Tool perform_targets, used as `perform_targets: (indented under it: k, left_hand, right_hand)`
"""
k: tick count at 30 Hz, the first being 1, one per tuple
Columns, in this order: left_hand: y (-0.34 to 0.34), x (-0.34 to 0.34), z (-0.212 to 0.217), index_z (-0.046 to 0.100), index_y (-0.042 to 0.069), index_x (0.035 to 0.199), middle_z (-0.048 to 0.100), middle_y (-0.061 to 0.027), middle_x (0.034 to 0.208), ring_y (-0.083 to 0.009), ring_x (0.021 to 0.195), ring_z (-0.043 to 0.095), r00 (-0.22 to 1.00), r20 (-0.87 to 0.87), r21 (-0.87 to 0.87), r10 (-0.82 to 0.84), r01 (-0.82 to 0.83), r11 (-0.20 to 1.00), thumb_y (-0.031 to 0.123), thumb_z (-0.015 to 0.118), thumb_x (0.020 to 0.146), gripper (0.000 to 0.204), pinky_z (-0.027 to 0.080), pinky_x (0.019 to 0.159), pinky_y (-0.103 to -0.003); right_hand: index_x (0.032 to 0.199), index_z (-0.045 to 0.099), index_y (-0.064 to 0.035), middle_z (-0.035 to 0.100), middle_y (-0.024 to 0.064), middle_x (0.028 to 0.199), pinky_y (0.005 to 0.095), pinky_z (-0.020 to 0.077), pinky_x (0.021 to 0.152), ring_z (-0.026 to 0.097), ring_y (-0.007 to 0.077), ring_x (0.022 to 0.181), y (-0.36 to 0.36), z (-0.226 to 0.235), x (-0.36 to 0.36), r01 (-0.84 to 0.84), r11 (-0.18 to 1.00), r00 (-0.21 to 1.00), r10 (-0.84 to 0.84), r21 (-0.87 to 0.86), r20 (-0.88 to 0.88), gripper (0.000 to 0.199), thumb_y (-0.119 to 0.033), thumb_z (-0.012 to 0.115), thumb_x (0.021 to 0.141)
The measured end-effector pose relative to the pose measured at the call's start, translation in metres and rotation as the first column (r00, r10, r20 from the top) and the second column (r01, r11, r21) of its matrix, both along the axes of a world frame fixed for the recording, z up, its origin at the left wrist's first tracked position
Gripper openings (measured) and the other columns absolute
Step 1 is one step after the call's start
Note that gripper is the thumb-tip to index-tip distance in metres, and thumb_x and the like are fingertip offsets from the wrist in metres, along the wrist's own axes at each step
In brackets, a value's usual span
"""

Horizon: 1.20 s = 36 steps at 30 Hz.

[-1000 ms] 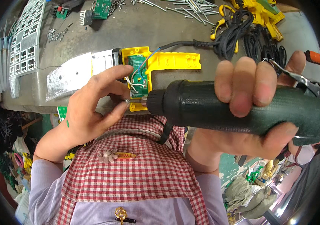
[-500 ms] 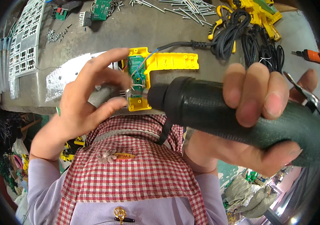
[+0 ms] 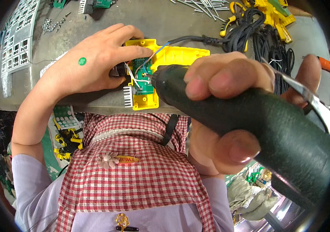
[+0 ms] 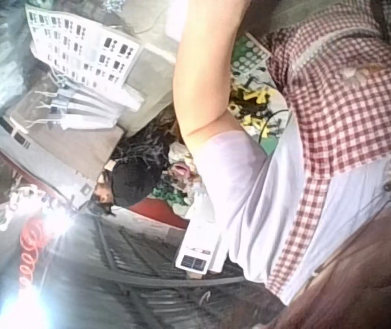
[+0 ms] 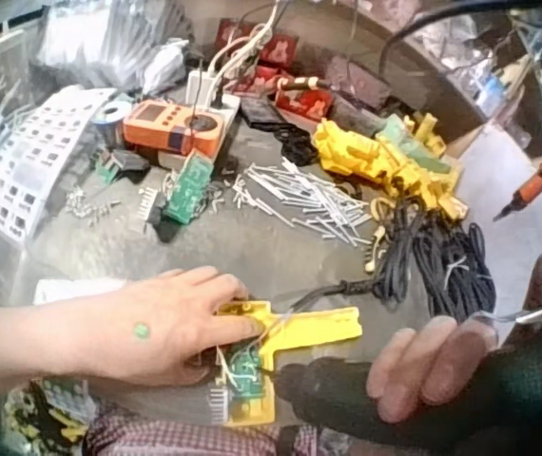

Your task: Soldering components and using an electric screwdriver to assemble a handheld electronic tool within a yellow plastic housing.

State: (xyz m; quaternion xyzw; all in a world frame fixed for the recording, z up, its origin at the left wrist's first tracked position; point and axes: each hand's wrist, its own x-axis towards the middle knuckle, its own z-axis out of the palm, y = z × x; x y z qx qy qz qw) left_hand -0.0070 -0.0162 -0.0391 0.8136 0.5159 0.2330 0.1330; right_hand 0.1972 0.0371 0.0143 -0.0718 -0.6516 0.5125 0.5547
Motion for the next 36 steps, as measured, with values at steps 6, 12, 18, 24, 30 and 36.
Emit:
perform_targets:
  k: [6,12,18,24,30,36]
  left_hand:
    - [0.000,0.000,-0.002,0.060,0.009,0.112,0.054,-0.0135,0.111,-0.0332,0.103,0.053,1.000,0.016,0.000,0.011,-0.011,1.000,0.003,0.072,0.060,0.054,0.046,0.087,-0.040]
    - [0.000,0.003,0.001,0.061,0.008,0.111,0.054,-0.0134,0.109,-0.0321,0.102,0.053,1.000,0.018,-0.053,0.019,-0.018,0.998,0.003,0.072,0.060,0.052,0.046,0.088,-0.039]
    - [0.002,0.002,-0.001,0.062,0.007,0.110,0.053,-0.0134,0.108,-0.0310,0.104,0.053,1.000,0.007,-0.041,0.001,0.000,0.999,0.002,0.070,0.061,0.050,0.045,0.089,-0.038]
    - [0.002,0.003,0.001,0.065,0.006,0.103,0.053,-0.0135,0.110,-0.0312,0.103,0.052,1.000,0.010,-0.047,-0.005,0.005,0.999,0.003,0.069,0.061,0.042,0.045,0.090,-0.037]
    - [-0.001,0.004,0.003,0.065,0.005,0.103,0.053,-0.0140,0.111,-0.0312,0.103,0.052,1.000,0.010,-0.046,0.010,-0.009,0.999,0.004,0.069,0.062,0.042,0.044,0.092,-0.037]
    - [-0.005,0.001,0.004,0.063,0.005,0.109,0.052,-0.0131,0.114,-0.0308,0.105,0.052,0.999,-0.010,-0.070,0.031,-0.032,0.997,0.005,0.071,0.063,0.046,0.044,0.093,-0.038]
  right_hand:
    - [0.141,0.027,-0.0095,0.053,0.0046,0.089,0.0336,0.0404,0.067,0.049,0.0153,0.072,0.001,-0.003,-0.009,-0.028,1.000,0.994,0.026,0.014,0.110,0.081,-0.052,0.062,0.081]
    - [0.142,0.022,-0.0087,0.051,0.0049,0.087,0.0348,0.0416,0.066,0.049,0.0155,0.072,-0.001,0.001,-0.017,-0.085,0.994,0.990,0.077,0.068,0.119,0.083,-0.052,0.060,0.083]
    - [0.139,0.022,-0.0060,0.052,0.0061,0.085,0.0361,0.0436,0.066,0.051,0.0169,0.070,0.001,0.001,-0.019,-0.039,0.997,0.967,0.020,0.067,0.256,0.078,-0.051,0.057,0.085]
    - [0.135,0.018,-0.0034,0.056,0.0084,0.087,0.0380,0.0473,0.065,0.055,0.0188,0.067,0.012,0.006,-0.025,-0.076,0.995,0.922,0.042,0.072,0.385,0.074,-0.048,0.054,0.089]
    - [0.119,0.040,-0.0006,0.056,0.0114,0.086,0.0358,0.0484,0.068,0.057,0.0211,0.071,0.017,-0.011,-0.025,-0.077,0.994,0.994,0.083,-0.078,0.073,0.054,-0.039,0.062,0.087]
    - [0.129,0.038,-0.0043,0.056,0.0144,0.091,0.0377,0.0498,0.073,0.057,0.0233,0.077,0.081,-0.003,0.057,0.025,0.787,0.978,-0.147,-0.616,-0.148,0.051,-0.031,0.059,0.091]
